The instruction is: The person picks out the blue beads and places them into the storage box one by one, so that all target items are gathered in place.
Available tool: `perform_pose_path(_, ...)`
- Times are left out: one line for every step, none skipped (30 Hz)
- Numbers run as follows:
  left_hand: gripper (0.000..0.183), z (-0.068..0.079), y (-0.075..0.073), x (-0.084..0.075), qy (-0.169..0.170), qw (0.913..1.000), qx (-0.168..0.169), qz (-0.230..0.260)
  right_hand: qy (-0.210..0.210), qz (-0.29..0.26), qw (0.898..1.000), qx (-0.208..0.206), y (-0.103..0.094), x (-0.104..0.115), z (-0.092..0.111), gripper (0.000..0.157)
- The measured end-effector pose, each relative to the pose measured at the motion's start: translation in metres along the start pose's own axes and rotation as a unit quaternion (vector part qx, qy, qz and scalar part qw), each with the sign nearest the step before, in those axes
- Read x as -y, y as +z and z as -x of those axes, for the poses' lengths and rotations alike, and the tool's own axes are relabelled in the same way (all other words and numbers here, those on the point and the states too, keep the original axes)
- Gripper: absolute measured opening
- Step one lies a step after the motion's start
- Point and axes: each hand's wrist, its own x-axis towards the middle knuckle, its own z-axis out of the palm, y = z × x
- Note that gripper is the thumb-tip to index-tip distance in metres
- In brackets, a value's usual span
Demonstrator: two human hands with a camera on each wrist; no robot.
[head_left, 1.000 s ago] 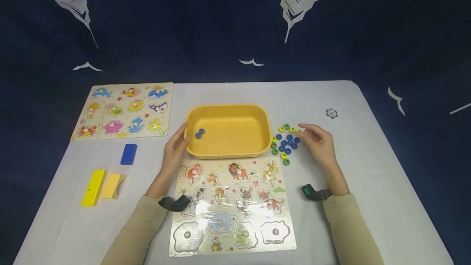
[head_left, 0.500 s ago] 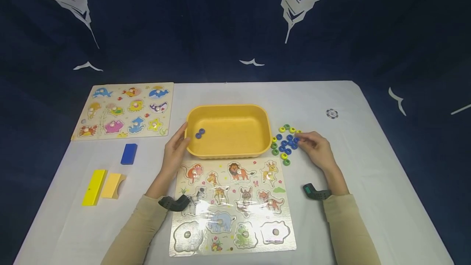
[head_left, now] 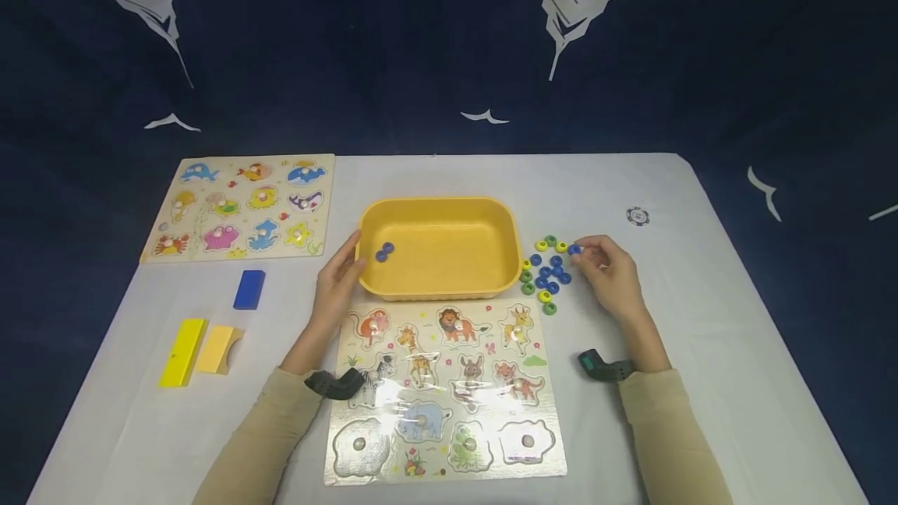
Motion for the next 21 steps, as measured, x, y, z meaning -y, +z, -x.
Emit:
perform_pose_path(0.046,0.000,0.000,0.000,-0.001,1.0000,-0.002,-0.001,-0.015,-0.005,1.000,-0.003,0.003,0.000,-0.005,0.027)
perform_pose_path(0.046,0.000,0.000,0.000,0.001,1.0000,-0.003,-0.001,-0.030,-0.015,0.999,0.002,0.005,0.002,-0.010,0.028)
perform_pose_path(0.046,0.000,0.000,0.000,0.002,1.0000,-0.005,-0.003,-0.046,-0.034,0.998,0.009,0.009,0.004,-0.015,0.028)
perform_pose_path(0.046,-0.001,0.000,0.000,0.002,1.0000,-0.006,-0.003,-0.060,-0.042,0.997,0.020,0.010,0.015,-0.019,0.029)
perform_pose_path(0.046,-0.001,0.000,0.000,0.002,1.0000,-0.006,-0.003,-0.078,-0.052,0.995,0.032,0.012,0.027,-0.023,0.028)
perform_pose_path(0.046,-0.001,0.000,0.001,0.003,1.0000,-0.006,-0.004,-0.086,-0.060,0.993,0.052,0.013,0.044,-0.026,0.027)
perform_pose_path(0.046,-0.001,0.000,0.001,0.003,1.0000,-0.005,-0.003,-0.093,-0.069,0.991,0.072,0.014,0.063,-0.029,0.027)
perform_pose_path(0.046,-0.001,0.000,0.001,0.003,1.0000,-0.004,-0.003,-0.101,-0.077,0.988,0.092,0.015,0.081,-0.031,0.026)
perform_pose_path(0.046,-0.001,0.000,0.002,0.003,1.0000,-0.002,-0.003,-0.109,-0.079,0.985,0.109,0.018,0.099,-0.033,0.024)
perform_pose_path(0.046,-0.001,0.000,0.002,0.002,1.0000,-0.002,-0.004,-0.117,-0.074,0.982,0.125,0.023,0.117,-0.035,0.023)
perform_pose_path(0.046,-0.001,0.000,0.003,0.001,1.0000,0.000,-0.003,-0.130,-0.075,0.979,0.141,0.030,0.127,-0.038,0.022)
perform_pose_path(0.046,-0.001,0.000,0.003,0.001,1.0000,0.000,-0.004,-0.137,-0.075,0.976,0.155,0.038,0.136,-0.041,0.020)
perform_pose_path(0.046,-0.001,-0.001,0.004,0.002,1.0000,0.001,-0.005,-0.142,-0.073,0.972,0.170,0.047,0.144,-0.044,0.019)
perform_pose_path(0.046,-0.001,-0.001,0.004,0.003,1.0000,0.001,-0.004,-0.144,-0.073,0.969,0.186,0.056,0.152,-0.047,0.018)
perform_pose_path(0.046,-0.001,-0.001,0.004,0.003,1.0000,0.000,-0.005,-0.144,-0.075,0.966,0.202,0.066,0.159,-0.049,0.017)
perform_pose_path(0.046,-0.001,-0.001,0.004,0.004,1.0000,0.000,-0.005,-0.142,-0.076,0.962,0.220,0.076,0.164,-0.051,0.016)
perform_pose_path(0.046,-0.001,-0.001,0.004,0.006,1.0000,0.001,-0.004,-0.138,-0.079,0.958,0.238,0.086,0.169,-0.052,0.015)
perform_pose_path(0.046,-0.001,-0.001,0.004,0.007,1.0000,0.002,-0.004,-0.133,-0.080,0.954,0.256,0.096,0.174,-0.053,0.015)
perform_pose_path(0.046,-0.001,-0.001,0.004,0.007,1.0000,0.003,-0.003,-0.129,-0.077,0.951,0.272,0.106,0.178,-0.053,0.014)
perform_pose_path(0.046,-0.001,-0.001,0.004,0.008,1.0000,0.005,-0.002,-0.124,-0.075,0.946,0.289,0.114,0.181,-0.053,0.013)
perform_pose_path(0.046,-0.001,-0.001,0.004,0.009,0.9999,0.006,-0.001,-0.119,-0.068,0.943,0.303,0.123,0.183,-0.053,0.013)
